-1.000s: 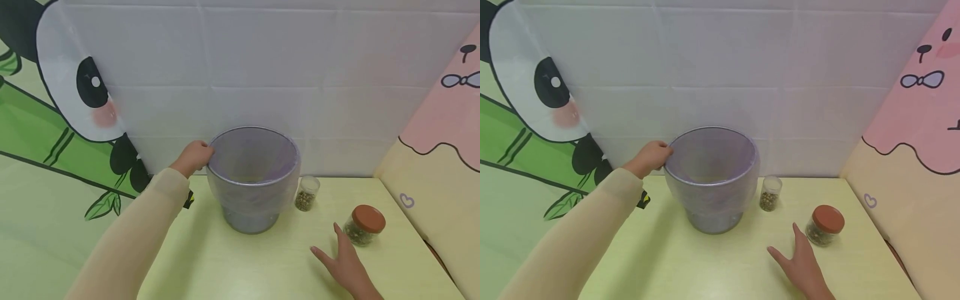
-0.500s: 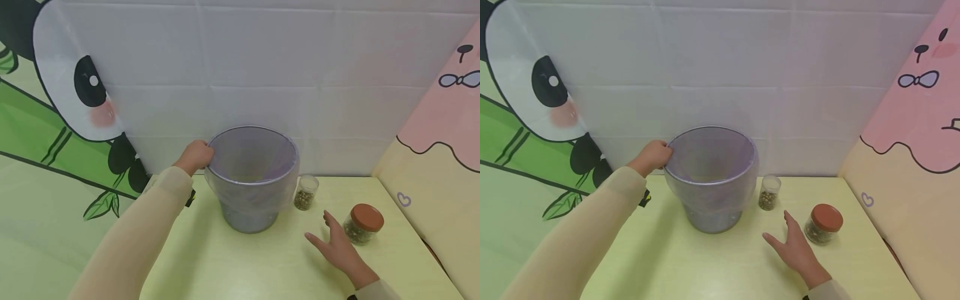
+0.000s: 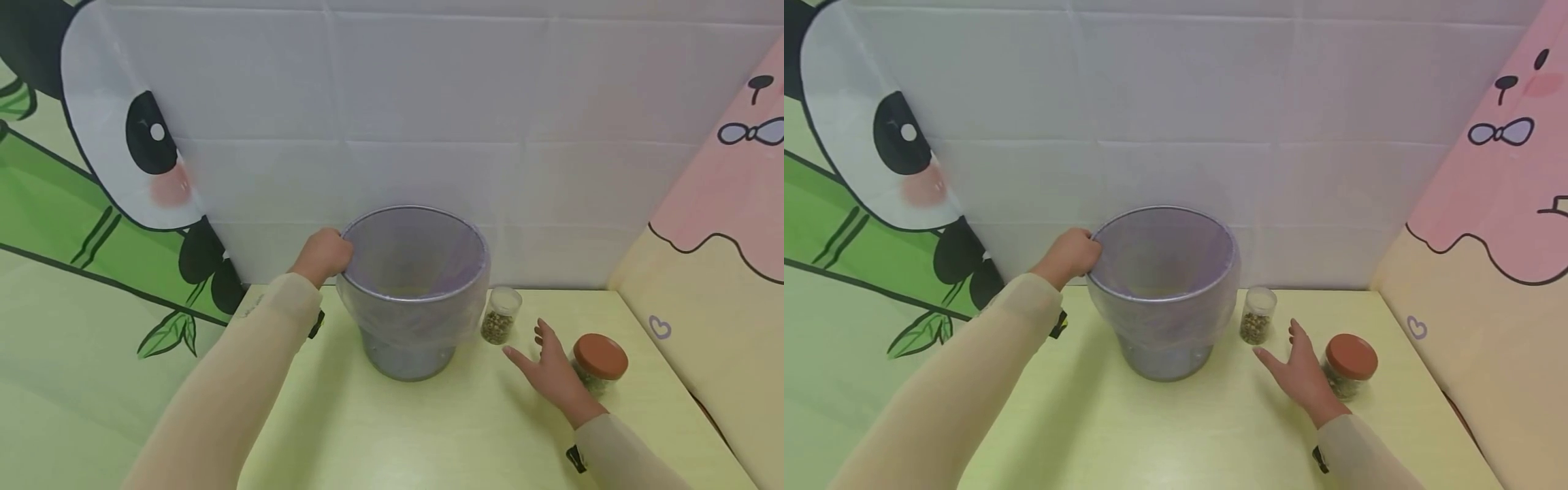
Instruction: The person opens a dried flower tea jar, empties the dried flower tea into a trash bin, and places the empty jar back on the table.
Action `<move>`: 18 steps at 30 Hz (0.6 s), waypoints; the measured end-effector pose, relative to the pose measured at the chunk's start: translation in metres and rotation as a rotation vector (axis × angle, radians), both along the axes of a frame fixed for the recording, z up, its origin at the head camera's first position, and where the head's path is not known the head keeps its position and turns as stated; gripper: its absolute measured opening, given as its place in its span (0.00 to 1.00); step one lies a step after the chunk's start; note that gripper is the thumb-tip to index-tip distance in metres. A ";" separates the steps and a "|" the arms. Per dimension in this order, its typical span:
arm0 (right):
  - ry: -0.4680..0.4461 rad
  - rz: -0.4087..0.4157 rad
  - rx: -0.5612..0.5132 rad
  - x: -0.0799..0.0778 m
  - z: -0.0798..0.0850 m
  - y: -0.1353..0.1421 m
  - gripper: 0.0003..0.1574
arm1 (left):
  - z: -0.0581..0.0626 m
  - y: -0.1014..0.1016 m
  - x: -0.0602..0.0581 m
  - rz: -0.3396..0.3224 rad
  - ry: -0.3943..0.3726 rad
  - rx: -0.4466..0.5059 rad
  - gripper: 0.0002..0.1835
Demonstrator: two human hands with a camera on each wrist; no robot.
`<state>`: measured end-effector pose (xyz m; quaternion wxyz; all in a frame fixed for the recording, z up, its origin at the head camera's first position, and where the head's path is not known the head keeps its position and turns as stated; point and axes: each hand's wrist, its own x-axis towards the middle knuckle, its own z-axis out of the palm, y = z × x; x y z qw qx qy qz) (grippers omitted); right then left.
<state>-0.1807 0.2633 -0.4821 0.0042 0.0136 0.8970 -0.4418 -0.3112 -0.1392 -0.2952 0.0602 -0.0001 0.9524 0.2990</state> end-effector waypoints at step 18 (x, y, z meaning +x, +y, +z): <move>0.071 -0.120 -0.219 -0.048 0.017 -0.004 0.70 | 0.000 0.002 0.000 -0.002 0.024 -0.033 0.19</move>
